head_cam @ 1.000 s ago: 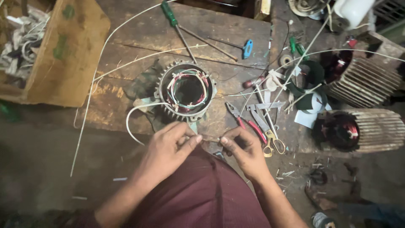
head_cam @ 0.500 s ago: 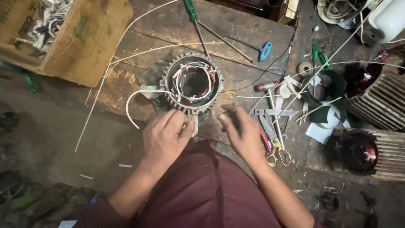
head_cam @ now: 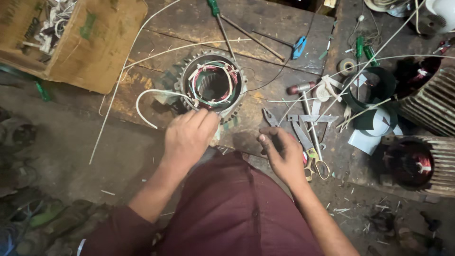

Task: The person works at a cluttered workbench rewinding an electric motor stator, feeding and pressing long white insulated wire into the stator slots by hand and trimming excess wire with pliers. They reposition the stator housing, gather and straighten wire lengths, and set trimmed scraps aside while continuing to seat the windings.

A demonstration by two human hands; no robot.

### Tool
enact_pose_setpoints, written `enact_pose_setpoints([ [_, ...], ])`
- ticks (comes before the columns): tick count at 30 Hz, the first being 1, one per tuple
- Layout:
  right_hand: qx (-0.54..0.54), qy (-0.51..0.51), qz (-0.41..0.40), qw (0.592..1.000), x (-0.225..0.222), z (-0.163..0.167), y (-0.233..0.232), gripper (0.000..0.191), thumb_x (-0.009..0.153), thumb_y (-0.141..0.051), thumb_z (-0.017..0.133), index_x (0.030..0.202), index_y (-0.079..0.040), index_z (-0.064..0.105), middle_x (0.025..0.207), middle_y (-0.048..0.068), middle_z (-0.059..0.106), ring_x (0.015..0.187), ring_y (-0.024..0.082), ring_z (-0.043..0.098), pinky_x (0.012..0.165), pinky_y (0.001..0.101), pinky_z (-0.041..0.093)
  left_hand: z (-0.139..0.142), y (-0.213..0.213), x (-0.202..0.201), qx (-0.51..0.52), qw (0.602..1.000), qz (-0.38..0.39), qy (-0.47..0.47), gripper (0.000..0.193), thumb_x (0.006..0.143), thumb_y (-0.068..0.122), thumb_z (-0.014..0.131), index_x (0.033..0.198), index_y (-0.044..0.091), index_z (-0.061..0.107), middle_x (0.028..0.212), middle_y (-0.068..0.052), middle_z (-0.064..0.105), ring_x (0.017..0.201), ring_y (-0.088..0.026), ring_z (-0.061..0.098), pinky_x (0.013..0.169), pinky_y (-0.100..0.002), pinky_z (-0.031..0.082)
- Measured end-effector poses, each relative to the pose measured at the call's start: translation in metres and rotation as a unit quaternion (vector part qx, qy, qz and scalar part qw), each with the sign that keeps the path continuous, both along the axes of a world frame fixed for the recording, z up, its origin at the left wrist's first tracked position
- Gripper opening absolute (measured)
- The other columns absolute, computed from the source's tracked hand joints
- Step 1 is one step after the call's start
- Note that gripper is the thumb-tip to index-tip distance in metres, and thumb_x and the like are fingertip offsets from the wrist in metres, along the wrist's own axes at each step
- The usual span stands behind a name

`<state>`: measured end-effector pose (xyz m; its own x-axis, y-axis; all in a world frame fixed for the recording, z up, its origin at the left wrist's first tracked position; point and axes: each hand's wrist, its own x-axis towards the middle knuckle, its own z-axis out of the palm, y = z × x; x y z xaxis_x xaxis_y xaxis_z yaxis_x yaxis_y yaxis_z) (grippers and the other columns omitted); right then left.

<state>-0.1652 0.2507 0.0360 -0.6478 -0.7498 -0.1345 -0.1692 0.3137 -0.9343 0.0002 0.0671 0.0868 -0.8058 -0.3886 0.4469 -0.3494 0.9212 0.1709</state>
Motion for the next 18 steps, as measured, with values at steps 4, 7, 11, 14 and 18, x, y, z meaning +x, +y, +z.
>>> enact_pose_setpoints([
  [4, 0.014, 0.028, 0.03, 0.999, -0.006, -0.001, -0.006, 0.02, 0.096, -0.017, 0.07, 0.11, -0.003, 0.071, 0.084, 0.009, 0.075, 0.069, 0.013, 0.071, 0.064, 0.0294, 0.056, 0.001, -0.016, -0.009, 0.027, 0.999, -0.016, -0.011, 0.016, 0.095, 0.022, 0.07, 0.089, 0.013, 0.058, 0.081, -0.005, 0.057, 0.076, -0.025, 0.064, 0.065, -0.04, 0.052],
  [7, -0.026, 0.102, 0.07, 0.992, -0.011, -0.005, -0.02, 0.02, 0.097, -0.019, 0.071, 0.109, -0.003, 0.071, 0.091, 0.011, 0.076, 0.08, 0.019, 0.074, 0.073, 0.0327, 0.057, 0.007, -0.027, -0.012, 0.04, 0.998, -0.028, -0.048, 0.019, 0.096, 0.023, 0.069, 0.089, 0.012, 0.057, 0.079, -0.007, 0.058, 0.076, -0.028, 0.065, 0.065, -0.042, 0.052],
  [11, -0.04, 0.146, 0.089, 0.984, -0.015, -0.009, -0.04, 0.021, 0.096, -0.021, 0.072, 0.108, -0.005, 0.07, 0.097, 0.013, 0.074, 0.087, 0.025, 0.075, 0.076, 0.0346, 0.057, 0.017, -0.033, -0.013, 0.058, 0.995, -0.055, -0.056, 0.019, 0.095, 0.024, 0.069, 0.09, 0.011, 0.056, 0.081, -0.007, 0.059, 0.078, -0.029, 0.065, 0.066, -0.043, 0.052],
  [14, -0.04, 0.146, 0.089, 0.984, -0.016, -0.01, -0.05, 0.023, 0.095, -0.022, 0.072, 0.108, -0.004, 0.069, 0.096, 0.014, 0.074, 0.084, 0.026, 0.075, 0.075, 0.0359, 0.057, 0.019, -0.033, -0.018, 0.072, 0.993, -0.064, -0.061, 0.019, 0.095, 0.025, 0.069, 0.09, 0.011, 0.056, 0.081, -0.007, 0.059, 0.079, -0.029, 0.065, 0.065, -0.043, 0.051],
  [18, -0.004, 0.177, 0.11, 0.978, -0.017, -0.012, -0.065, 0.028, 0.093, -0.027, 0.074, 0.108, -0.004, 0.066, 0.095, 0.014, 0.072, 0.08, 0.028, 0.073, 0.072, 0.0392, 0.057, 0.013, -0.029, -0.028, 0.058, 0.995, -0.062, -0.058, 0.016, 0.094, 0.023, 0.068, 0.093, 0.011, 0.057, 0.081, -0.006, 0.06, 0.079, -0.028, 0.066, 0.066, -0.042, 0.051],
])
